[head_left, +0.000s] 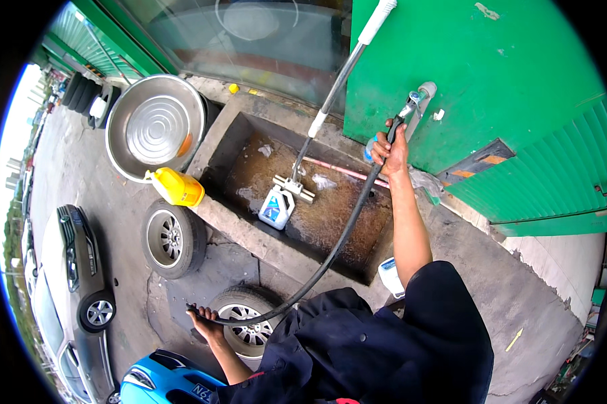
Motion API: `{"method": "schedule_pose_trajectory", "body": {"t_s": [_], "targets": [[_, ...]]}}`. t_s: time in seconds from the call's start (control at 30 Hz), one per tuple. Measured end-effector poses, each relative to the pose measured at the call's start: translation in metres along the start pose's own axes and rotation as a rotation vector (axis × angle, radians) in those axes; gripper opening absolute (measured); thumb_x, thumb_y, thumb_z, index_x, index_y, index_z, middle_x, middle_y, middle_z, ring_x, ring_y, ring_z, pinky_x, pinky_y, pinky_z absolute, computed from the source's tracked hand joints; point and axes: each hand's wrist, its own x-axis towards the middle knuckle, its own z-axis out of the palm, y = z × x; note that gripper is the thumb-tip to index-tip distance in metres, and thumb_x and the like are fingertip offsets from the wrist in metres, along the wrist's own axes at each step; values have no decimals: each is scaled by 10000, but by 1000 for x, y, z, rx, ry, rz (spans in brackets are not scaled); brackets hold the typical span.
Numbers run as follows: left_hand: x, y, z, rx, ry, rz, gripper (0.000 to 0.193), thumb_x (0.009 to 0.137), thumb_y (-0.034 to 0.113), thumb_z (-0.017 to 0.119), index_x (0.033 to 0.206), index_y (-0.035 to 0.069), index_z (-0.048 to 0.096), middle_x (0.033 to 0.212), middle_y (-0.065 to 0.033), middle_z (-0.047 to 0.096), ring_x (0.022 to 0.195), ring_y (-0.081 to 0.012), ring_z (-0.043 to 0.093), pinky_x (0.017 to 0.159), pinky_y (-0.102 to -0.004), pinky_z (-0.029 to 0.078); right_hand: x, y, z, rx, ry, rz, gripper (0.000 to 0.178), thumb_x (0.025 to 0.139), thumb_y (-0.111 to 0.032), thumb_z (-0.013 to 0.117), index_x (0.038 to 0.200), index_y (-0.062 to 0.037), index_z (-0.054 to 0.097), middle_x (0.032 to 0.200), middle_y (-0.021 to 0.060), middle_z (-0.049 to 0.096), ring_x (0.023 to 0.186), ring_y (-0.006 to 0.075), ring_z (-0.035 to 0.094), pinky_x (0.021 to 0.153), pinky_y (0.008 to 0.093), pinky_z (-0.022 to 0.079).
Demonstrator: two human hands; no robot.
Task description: The person rinses two car tires with a hose, then scrubs the rims and sidewalls using a steel wool pad. The tires are positioned on the ground next to a blue car in an outdoor car wash area.
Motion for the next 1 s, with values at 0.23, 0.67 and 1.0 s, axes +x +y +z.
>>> {"method": "schedule_pose_trajectory", "body": {"t_s": [0.23,0.67,1.0], "targets": [[-27,-72,-123,-435,363,-193,542,1035,583,359,733,136,414,599,37,341,485,-108,312,394,-236,276,23,34,34,-144,214,-94,441,984,-596,488,1026,-156,483,571,-34,306,411,93,300,365,284,272],[-43,-118,-163,-468,533,-263,454,1062,464,375,778,115,431,622,18,367,489,-115,285,444,-266,276,16,-14,25,-997,518,-475,455,1035,-398,529,1223,-17,365,673,80,507,411,150,424,363,296,354],[-34,-63,-104,-445,380,-67,301,1079,401,395,963,130,459,731,7,438,541,-115,354,466,-267,312,31,-44,37,-857,491,-338,794,961,-755,90,1147,-131,544,667,41,420,513,160,358,472,324,351]]}}
